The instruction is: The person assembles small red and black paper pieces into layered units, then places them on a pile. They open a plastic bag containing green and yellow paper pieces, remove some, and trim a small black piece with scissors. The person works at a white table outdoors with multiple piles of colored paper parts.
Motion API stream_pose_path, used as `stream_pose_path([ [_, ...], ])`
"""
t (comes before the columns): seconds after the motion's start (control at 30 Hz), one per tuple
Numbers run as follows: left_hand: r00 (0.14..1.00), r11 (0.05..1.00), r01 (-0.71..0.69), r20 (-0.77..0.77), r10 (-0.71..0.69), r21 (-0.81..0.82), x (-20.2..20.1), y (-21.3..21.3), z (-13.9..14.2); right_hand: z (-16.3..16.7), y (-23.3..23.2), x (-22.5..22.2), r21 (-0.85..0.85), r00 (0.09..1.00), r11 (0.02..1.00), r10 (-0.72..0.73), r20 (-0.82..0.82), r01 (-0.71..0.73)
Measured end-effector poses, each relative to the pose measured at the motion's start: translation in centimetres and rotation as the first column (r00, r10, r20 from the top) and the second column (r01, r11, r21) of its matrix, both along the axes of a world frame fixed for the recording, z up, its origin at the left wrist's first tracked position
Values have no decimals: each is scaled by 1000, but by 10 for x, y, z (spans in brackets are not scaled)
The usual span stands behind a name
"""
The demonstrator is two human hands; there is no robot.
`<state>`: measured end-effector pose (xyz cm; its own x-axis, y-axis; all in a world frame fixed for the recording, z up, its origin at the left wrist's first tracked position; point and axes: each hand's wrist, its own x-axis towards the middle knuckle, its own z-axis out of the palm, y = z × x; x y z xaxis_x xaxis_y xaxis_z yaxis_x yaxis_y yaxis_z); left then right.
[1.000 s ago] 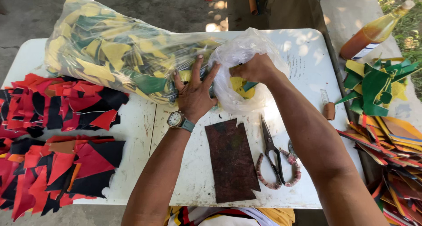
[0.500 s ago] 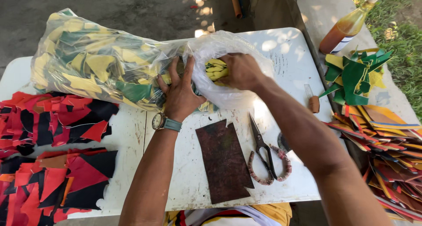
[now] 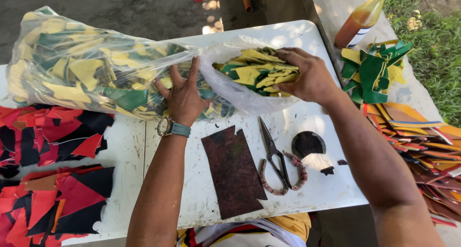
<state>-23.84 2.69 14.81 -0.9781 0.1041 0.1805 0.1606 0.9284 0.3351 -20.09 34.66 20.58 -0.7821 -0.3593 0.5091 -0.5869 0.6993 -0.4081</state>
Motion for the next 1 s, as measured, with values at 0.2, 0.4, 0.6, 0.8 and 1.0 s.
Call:
stream_pose_path([
  [0.2,997,1000,12,-79,-14,-28,3,-1,-10,-48,15,21,158,924,959,-172,-342,237],
  [0.4,993,987,103,-52,-110,-127,19,-5,-24,-102,-12,25,467,885,838,-39,-463,281],
  [0.6,931,961,256,-240,-275,-110,84,0,-22,-86,-18,64,611,977,790,-168,128,55],
  [0.8,598,590,801,-200,-776,103,215,67,-63,-50,-23,96,602,939,797,-244,241,53],
  [1.0,558,558,830,14,-830,4,224,66,-66,-4,7,133,37,948,981,-191,253,188],
])
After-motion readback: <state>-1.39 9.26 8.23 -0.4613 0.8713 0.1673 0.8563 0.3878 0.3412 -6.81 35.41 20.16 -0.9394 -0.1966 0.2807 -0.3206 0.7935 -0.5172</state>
